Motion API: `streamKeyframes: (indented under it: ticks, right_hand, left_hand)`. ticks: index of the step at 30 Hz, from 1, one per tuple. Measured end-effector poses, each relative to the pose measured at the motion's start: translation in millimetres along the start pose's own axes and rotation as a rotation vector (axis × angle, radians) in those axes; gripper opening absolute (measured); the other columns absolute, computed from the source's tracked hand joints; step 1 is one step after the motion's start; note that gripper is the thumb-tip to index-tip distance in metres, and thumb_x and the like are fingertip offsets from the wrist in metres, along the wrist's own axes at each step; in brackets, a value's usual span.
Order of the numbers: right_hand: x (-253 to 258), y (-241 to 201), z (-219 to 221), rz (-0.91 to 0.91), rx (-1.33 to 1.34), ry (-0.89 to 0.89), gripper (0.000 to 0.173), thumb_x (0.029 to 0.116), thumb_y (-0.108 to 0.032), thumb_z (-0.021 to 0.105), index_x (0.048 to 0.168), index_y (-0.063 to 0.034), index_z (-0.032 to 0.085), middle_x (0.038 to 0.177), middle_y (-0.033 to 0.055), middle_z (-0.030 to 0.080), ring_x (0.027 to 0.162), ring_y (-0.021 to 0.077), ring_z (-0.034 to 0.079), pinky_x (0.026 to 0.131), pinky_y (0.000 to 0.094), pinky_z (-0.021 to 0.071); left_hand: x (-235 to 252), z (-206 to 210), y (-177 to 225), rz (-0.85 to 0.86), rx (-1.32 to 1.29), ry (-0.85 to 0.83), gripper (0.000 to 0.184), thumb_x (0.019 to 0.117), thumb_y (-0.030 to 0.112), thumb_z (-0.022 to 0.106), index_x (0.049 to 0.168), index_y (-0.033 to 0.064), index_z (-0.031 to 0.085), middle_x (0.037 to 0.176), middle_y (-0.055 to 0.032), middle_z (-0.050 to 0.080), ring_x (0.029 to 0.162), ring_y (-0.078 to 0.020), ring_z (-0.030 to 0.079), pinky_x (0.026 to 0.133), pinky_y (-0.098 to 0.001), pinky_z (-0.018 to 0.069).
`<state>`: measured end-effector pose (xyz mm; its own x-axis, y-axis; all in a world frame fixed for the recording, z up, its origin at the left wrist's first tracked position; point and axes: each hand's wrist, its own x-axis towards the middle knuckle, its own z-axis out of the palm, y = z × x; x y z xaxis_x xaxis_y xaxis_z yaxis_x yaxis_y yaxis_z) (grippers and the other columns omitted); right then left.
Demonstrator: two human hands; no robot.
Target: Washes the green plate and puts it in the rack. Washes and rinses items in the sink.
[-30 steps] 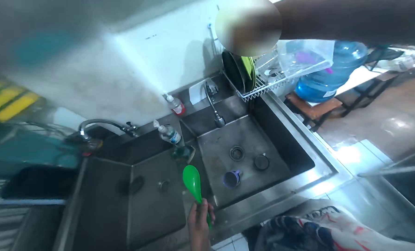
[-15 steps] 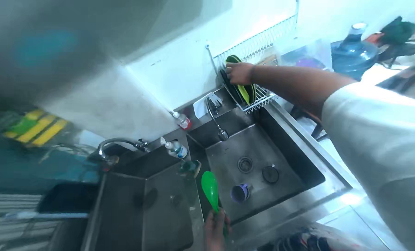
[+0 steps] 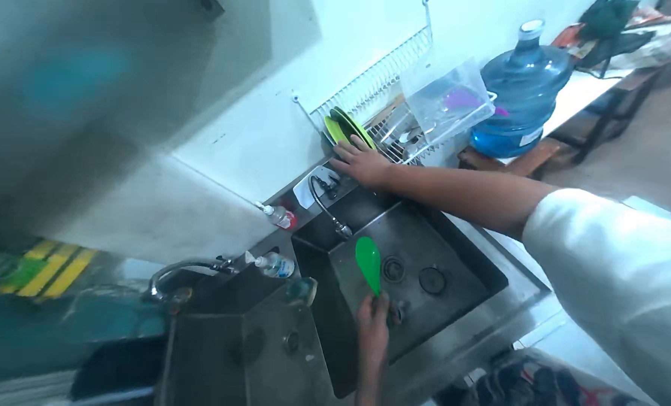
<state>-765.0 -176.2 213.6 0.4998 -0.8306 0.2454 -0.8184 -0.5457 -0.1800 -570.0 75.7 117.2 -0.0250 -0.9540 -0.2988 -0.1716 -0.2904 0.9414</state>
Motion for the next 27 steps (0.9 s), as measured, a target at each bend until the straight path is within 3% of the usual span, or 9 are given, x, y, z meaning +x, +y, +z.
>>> streamKeyframes:
  ticks: [1, 3, 4, 7, 10, 16, 20, 24, 27]
  right_hand:
    - [-21, -10, -3, 0.062, 0.141, 0.062, 0.06, 0.0939, 0.002, 0.064, 0.151, -0.0075, 0.05, 0.157, 0.022, 0.045, 0.15, 0.0391, 0.037, 0.125, 0.0587, 0.0215]
    - [-78, -25, -1, 0.215, 0.442, 0.205, 0.043, 0.0978, -0.006, 0.062, 0.14, -0.0055, 0.059, 0.134, 0.0181, 0.065, 0.124, 0.0345, 0.063, 0.106, 0.055, 0.0491]
    - [-108, -27, 5, 0.298, 0.601, 0.235, 0.036, 0.0996, -0.008, 0.062, 0.135, -0.0036, 0.061, 0.122, 0.0172, 0.069, 0.11, 0.0316, 0.069, 0.097, 0.0528, 0.0554]
    - [-171, -17, 35, 0.512, 0.975, 0.177, 0.03, 0.1067, -0.019, 0.053, 0.126, 0.0027, 0.063, 0.1, 0.0138, 0.068, 0.086, 0.0184, 0.065, 0.083, 0.0368, 0.055]
    - [-184, -3, 42, 0.636, 1.231, 0.061, 0.038, 0.1116, -0.027, 0.045, 0.124, 0.0027, 0.065, 0.099, 0.0112, 0.067, 0.084, 0.0124, 0.065, 0.082, 0.0316, 0.0558]
    - [-159, 40, 30, 0.741, 1.193, 0.033, 0.028, 0.1086, -0.021, 0.054, 0.103, 0.004, 0.064, 0.08, 0.0094, 0.059, 0.063, 0.0126, 0.056, 0.062, 0.0298, 0.0509]
    - [-135, 64, 23, 0.73, 1.116, 0.232, 0.021, 0.1043, -0.017, 0.062, 0.1, 0.0029, 0.069, 0.089, 0.0115, 0.07, 0.077, 0.016, 0.065, 0.076, 0.037, 0.0559]
    - [-90, 80, -1, 0.717, 0.804, 0.476, 0.023, 0.103, -0.015, 0.061, 0.113, 0.0043, 0.07, 0.104, 0.0216, 0.072, 0.098, 0.0342, 0.07, 0.093, 0.0536, 0.0543]
    - [-52, 95, -2, 0.749, 0.686, 0.416, 0.028, 0.106, -0.011, 0.052, 0.129, -0.0023, 0.066, 0.121, 0.0232, 0.07, 0.114, 0.0407, 0.068, 0.098, 0.0594, 0.0525]
  left_hand:
    - [5, 10, 8, -0.011, -0.01, 0.005, 0.02, 0.1073, 0.01, 0.048, 0.107, -0.0056, 0.06, 0.077, -0.0051, 0.065, 0.061, -0.0096, 0.063, 0.056, -0.0236, 0.0551]
    - [16, 34, 31, -0.041, -0.042, 0.005, 0.023, 0.1095, 0.014, 0.045, 0.111, -0.0048, 0.06, 0.077, -0.0048, 0.065, 0.062, -0.0094, 0.063, 0.057, -0.0228, 0.0548]
    - [24, 47, 42, -0.046, -0.065, -0.007, 0.026, 0.1104, 0.016, 0.044, 0.112, -0.0046, 0.06, 0.077, -0.0044, 0.065, 0.062, -0.0089, 0.063, 0.056, -0.0224, 0.0545]
    - [56, 86, 68, -0.032, -0.091, -0.071, 0.031, 0.1122, 0.017, 0.038, 0.117, -0.0046, 0.059, 0.082, -0.0041, 0.065, 0.067, -0.0088, 0.063, 0.061, -0.0234, 0.054]
    - [92, 122, 77, -0.051, -0.136, -0.138, 0.034, 0.1127, 0.021, 0.037, 0.122, -0.0026, 0.06, 0.094, -0.007, 0.064, 0.082, -0.0131, 0.063, 0.073, -0.0292, 0.0543]
    - [125, 159, 94, -0.071, -0.107, -0.215, 0.031, 0.1124, 0.018, 0.038, 0.123, -0.0028, 0.059, 0.097, -0.009, 0.065, 0.086, -0.0137, 0.064, 0.079, -0.0296, 0.0551]
    - [128, 139, 90, -0.067, 0.084, -0.225, 0.043, 0.1112, 0.025, 0.045, 0.144, -0.001, 0.052, 0.144, -0.0193, 0.056, 0.132, -0.0269, 0.054, 0.108, -0.0451, 0.0445]
    - [109, 101, 54, -0.06, 0.166, -0.208, 0.043, 0.1101, 0.022, 0.046, 0.146, -0.0022, 0.049, 0.144, -0.0212, 0.056, 0.132, -0.029, 0.055, 0.107, -0.0456, 0.0468]
    - [82, 76, 27, -0.124, 0.202, -0.167, 0.042, 0.1088, 0.02, 0.05, 0.145, -0.002, 0.051, 0.141, -0.0199, 0.059, 0.129, -0.0277, 0.058, 0.107, -0.0441, 0.048]
